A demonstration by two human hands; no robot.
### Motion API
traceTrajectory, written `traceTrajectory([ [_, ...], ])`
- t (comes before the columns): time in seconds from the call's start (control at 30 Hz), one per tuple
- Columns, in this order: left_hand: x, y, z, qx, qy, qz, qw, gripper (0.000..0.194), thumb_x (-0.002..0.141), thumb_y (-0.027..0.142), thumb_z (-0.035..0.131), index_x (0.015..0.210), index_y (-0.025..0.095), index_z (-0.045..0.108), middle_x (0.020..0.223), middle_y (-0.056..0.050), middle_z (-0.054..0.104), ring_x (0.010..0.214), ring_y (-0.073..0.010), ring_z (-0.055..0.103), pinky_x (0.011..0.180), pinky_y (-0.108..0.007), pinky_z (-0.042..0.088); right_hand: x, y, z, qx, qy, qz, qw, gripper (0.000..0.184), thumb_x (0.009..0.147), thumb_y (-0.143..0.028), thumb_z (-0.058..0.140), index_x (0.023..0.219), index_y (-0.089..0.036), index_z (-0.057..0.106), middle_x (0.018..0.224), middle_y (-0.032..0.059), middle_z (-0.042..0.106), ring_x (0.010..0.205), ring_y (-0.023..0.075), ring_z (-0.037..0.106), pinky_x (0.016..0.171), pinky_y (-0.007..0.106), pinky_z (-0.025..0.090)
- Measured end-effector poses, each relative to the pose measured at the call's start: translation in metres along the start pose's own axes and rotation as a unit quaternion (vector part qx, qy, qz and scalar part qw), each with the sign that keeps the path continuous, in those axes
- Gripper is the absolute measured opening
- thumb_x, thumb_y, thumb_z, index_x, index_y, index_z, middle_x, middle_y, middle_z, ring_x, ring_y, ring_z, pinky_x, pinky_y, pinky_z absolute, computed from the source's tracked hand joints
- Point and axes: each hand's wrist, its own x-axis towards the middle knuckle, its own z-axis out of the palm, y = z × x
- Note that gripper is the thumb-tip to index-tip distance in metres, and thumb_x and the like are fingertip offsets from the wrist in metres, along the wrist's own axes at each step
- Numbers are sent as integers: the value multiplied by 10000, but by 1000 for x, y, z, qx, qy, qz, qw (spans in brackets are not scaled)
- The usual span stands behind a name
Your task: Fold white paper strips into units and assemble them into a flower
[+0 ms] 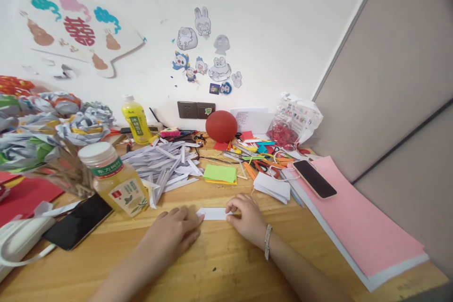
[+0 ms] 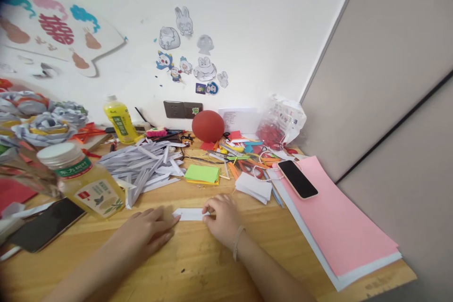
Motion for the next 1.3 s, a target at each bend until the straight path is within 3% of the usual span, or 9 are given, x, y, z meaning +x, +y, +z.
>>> traceTrajectory([
  [0.17, 5, 4, 7, 56, 81, 26, 995, 218, 872, 248, 464, 993, 224, 645, 840, -66, 622, 779, -228, 580, 657, -339, 445, -3, 1, -2, -30, 7, -90, 995, 231, 721, -72, 589, 901, -214, 613, 910, 9, 579, 880, 172, 484, 773, 290, 346],
  [0.3, 15, 0, 24, 49, 206, 145, 966, 270, 917, 174, 379, 803, 159, 624, 777, -51, 610, 757, -181, 560, 697, -312, 456, -2, -1, -3, -159, -25, -229, 960, 130, 814, -159, 574, 909, -228, 629, 919, 11, 614, 858, 174, 472, 749, 304, 330],
  [0.43, 21, -7, 33, 47, 252, 173, 951, 244, 937, 192, 352, 1000, 147, 584, 889, -73, 620, 819, -185, 560, 746, -324, 468, 2, -4, 2, -254, 0, -276, 927, 83, 830, -189, 584, 755, -189, 619, 779, 10, 616, 759, 166, 468, 664, 300, 308],
  [0.67, 25, 0, 26, 71, 177, 111, 975, 194, 883, 156, 453, 739, 160, 583, 760, -35, 589, 684, -172, 528, 626, -293, 425, 0, -8, 8, -210, 25, -232, 950, 111, 801, -101, 564, 724, -171, 604, 782, 17, 607, 763, 159, 481, 670, 291, 318],
  [0.83, 31, 6, 23, -19, 172, 17, 985, 184, 875, 185, 470, 738, 161, 591, 769, -48, 607, 736, -192, 554, 663, -304, 429, -1, -7, 9, -109, 38, -116, 987, 116, 787, -114, 587, 687, -172, 589, 777, 7, 588, 774, 150, 493, 680, 263, 344],
  [1.03, 37, 9, 19, -84, 158, -95, 979, 86, 844, 185, 530, 833, 143, 604, 787, -58, 637, 745, -191, 596, 668, -293, 463, 1, -6, 10, -137, 42, -34, 989, 62, 781, -161, 633, 746, -180, 584, 734, -12, 585, 731, 149, 506, 649, 256, 342],
  [1.1, 36, 12, 23, -34, 166, -76, 983, 115, 849, 165, 517, 919, 140, 606, 865, -79, 645, 814, -211, 603, 720, -330, 478, 1, -7, 11, -190, 34, -59, 979, 32, 804, -171, 620, 796, -193, 598, 772, -3, 594, 754, 157, 509, 645, 260, 337],
  [1.23, 28, 21, 43, 41, 182, 132, 973, 280, 897, 172, 431, 1151, 153, 549, 1187, -120, 588, 1146, -249, 499, 945, -409, 415, 0, -4, 15, -307, 38, -97, 946, 101, 840, -165, 581, 749, -198, 610, 766, 21, 577, 743, 167, 492, 597, 269, 310],
  [1.3, 25, 24, 53, 36, 192, 160, 968, 399, 921, 269, 398, 1286, 114, 438, 1310, -170, 494, 1237, -262, 422, 987, -410, 393, 1, -2, 14, -318, 47, -103, 941, 93, 841, -184, 587, 750, -193, 608, 778, 26, 571, 750, 169, 489, 598, 273, 312],
])
